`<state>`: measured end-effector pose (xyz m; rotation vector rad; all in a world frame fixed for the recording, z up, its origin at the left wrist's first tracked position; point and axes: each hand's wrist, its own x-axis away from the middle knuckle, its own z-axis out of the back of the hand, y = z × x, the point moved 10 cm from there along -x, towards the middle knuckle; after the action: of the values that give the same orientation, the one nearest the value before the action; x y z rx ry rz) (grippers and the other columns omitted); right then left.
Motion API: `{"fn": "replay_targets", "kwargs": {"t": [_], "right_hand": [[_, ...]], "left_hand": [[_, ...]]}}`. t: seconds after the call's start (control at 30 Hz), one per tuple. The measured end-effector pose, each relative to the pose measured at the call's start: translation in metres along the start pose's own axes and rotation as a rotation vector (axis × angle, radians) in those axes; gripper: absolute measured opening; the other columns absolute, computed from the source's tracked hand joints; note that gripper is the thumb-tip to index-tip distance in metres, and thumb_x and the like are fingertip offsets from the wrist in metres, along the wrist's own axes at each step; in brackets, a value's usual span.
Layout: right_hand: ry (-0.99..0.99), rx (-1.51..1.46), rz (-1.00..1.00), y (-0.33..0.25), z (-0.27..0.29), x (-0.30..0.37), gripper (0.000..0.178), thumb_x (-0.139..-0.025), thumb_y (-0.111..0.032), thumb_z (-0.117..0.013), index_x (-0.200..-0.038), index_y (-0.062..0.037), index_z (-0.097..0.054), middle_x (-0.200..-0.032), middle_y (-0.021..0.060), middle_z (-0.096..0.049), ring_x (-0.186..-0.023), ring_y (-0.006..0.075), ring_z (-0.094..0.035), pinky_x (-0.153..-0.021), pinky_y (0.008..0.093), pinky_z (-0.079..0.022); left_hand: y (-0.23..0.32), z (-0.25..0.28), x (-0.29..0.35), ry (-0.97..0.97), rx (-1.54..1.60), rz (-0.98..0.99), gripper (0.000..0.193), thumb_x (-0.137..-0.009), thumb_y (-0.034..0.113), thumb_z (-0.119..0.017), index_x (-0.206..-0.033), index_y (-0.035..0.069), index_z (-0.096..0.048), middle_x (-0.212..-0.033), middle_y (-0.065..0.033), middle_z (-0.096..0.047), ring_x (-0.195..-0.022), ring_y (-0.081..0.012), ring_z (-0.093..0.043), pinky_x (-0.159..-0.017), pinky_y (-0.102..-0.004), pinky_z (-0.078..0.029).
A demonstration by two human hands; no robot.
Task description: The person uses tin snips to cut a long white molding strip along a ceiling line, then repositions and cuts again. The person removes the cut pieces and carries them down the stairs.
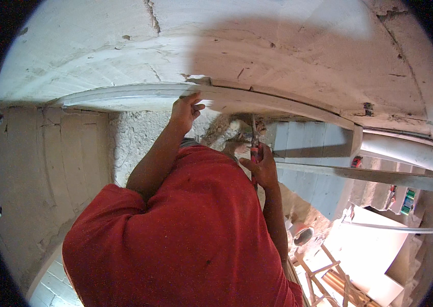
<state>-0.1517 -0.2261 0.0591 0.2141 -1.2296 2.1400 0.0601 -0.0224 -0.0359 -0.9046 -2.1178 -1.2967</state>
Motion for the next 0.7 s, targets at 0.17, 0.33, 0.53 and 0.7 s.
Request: {"fn": "replay_targets", "kwargs": {"t": [0.17, 0.33, 0.53, 0.7], "right_hand": [[-0.271, -0.218, -0.082, -0.016, -0.025, -0.009, 0.066, -0.071, -0.04, -0.078, -0.118, -0.0012, -0.053, -0.097, 0.009, -0.062, -0.089, 0.021, -0.059, -0.081, 0.0352, -0.047], [-0.511, -0.595, -0.237, -0.021, -0.068, -0.006, 0.048, -0.08, -0.036, -0.071, -0.112, -0.0032, -0.057, -0.095, 0.0068, -0.064, -0.085, 0.0171, -0.061, -0.077, 0.0319, -0.048], [-0.609, -0.777, -0.356, -0.038, -0.125, -0.011, 0.043, -0.082, -0.033, -0.07, -0.109, -0.0022, -0.057, -0.094, 0.0081, -0.063, -0.084, 0.0195, -0.062, -0.079, 0.0326, -0.049], [-0.576, -0.651, -0.282, -0.056, -0.142, -0.013, 0.039, -0.081, -0.035, -0.071, -0.097, -0.004, -0.055, -0.09, 0.0065, -0.057, -0.08, 0.017, -0.055, -0.069, 0.0327, -0.042]], "left_hand": [[0.001, -0.001, -0.001, 0.001, -0.006, 0.03, 0.029, -0.083, 0.026, -0.071, -0.106, 0.013, -0.06, -0.091, -0.0023, -0.062, -0.073, -0.0162, -0.06, -0.063, -0.0289, -0.043], [0.003, -0.001, -0.003, 0.011, -0.045, 0.054, 0.027, -0.084, 0.028, -0.071, -0.103, 0.012, -0.061, -0.086, -0.002, -0.062, -0.068, -0.0142, -0.057, -0.058, -0.0266, -0.041], [0.005, 0.0, -0.005, -0.019, -0.024, 0.094, 0.027, -0.083, 0.027, -0.071, -0.104, 0.013, -0.062, -0.091, -0.004, -0.066, -0.064, -0.0152, -0.06, -0.057, -0.028, -0.042], [0.01, -0.008, 0.0, -0.071, -0.013, 0.065, 0.023, -0.085, 0.027, -0.069, -0.096, 0.011, -0.057, -0.071, 0.0005, -0.054, -0.06, -0.0108, -0.05, -0.053, -0.0254, -0.037]]}}
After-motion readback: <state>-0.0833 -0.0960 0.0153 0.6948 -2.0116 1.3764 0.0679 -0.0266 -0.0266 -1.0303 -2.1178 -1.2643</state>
